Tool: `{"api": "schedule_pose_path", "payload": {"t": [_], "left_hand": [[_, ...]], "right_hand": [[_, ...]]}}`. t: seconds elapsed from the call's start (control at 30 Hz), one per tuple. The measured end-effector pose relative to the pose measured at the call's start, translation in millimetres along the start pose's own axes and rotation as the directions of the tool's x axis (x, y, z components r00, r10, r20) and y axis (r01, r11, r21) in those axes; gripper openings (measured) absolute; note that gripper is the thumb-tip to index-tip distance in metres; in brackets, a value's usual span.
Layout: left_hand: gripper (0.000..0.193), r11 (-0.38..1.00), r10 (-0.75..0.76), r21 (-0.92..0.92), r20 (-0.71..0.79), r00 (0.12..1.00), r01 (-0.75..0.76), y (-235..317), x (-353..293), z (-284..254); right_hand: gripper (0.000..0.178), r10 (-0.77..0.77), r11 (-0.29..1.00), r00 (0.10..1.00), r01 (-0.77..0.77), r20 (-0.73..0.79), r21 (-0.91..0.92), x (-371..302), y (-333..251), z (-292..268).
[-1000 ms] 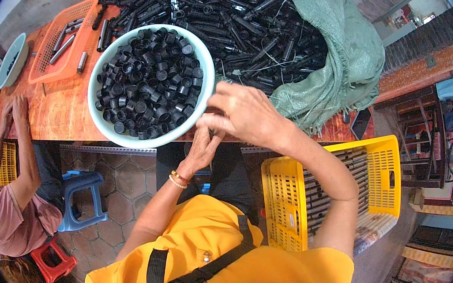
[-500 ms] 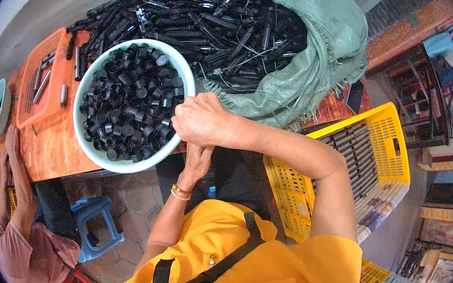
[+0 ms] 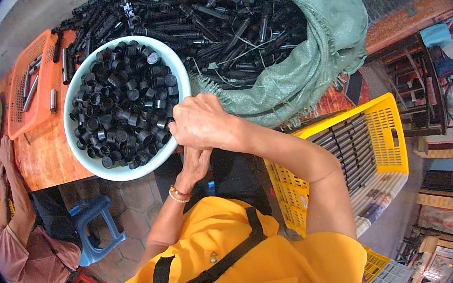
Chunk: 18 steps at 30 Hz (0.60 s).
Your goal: The person repeatedly picks a black cap from a bowl and screws it onto a metal rod held in the other hand. After each assembly, the completed unit is placed into a yellow basket. The process continues with multiple units.
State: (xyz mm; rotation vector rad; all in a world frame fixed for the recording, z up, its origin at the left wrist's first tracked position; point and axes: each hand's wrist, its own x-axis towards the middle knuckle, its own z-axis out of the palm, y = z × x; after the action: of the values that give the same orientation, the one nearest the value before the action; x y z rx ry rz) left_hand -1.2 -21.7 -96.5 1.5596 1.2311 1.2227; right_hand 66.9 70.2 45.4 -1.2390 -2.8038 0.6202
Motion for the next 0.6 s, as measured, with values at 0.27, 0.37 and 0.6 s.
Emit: {"api": "schedule_pose_path", "payload": {"t": [0.27, 0.37, 0.6], "left_hand": [[0.038, 0.997, -0.031, 0.075, 0.1, 0.995, 0.024, 0.0, 10.2, -7.1], [0.034, 0.991, 0.035, 0.127, 0.131, 0.991, -0.052, 13.5, 12.7, -15.2], [0.03, 0.963, -0.162, -0.169, 0.268, 0.95, 0.212, 54.2, 10.8, -28.7]], "right_hand": [[0.044, 0.217, 0.962, 0.975, -0.22, 0.039, 0.161, -18.2, 44.0, -9.7], [0.047, 0.231, 0.8, 0.964, -0.263, 0.127, 0.539, -44.2, 67.7, -2.4], [0.042, 0.129, 0.212, 0.934, -0.355, 0.334, 0.911, -84.9, 92.1, 19.4]]}}
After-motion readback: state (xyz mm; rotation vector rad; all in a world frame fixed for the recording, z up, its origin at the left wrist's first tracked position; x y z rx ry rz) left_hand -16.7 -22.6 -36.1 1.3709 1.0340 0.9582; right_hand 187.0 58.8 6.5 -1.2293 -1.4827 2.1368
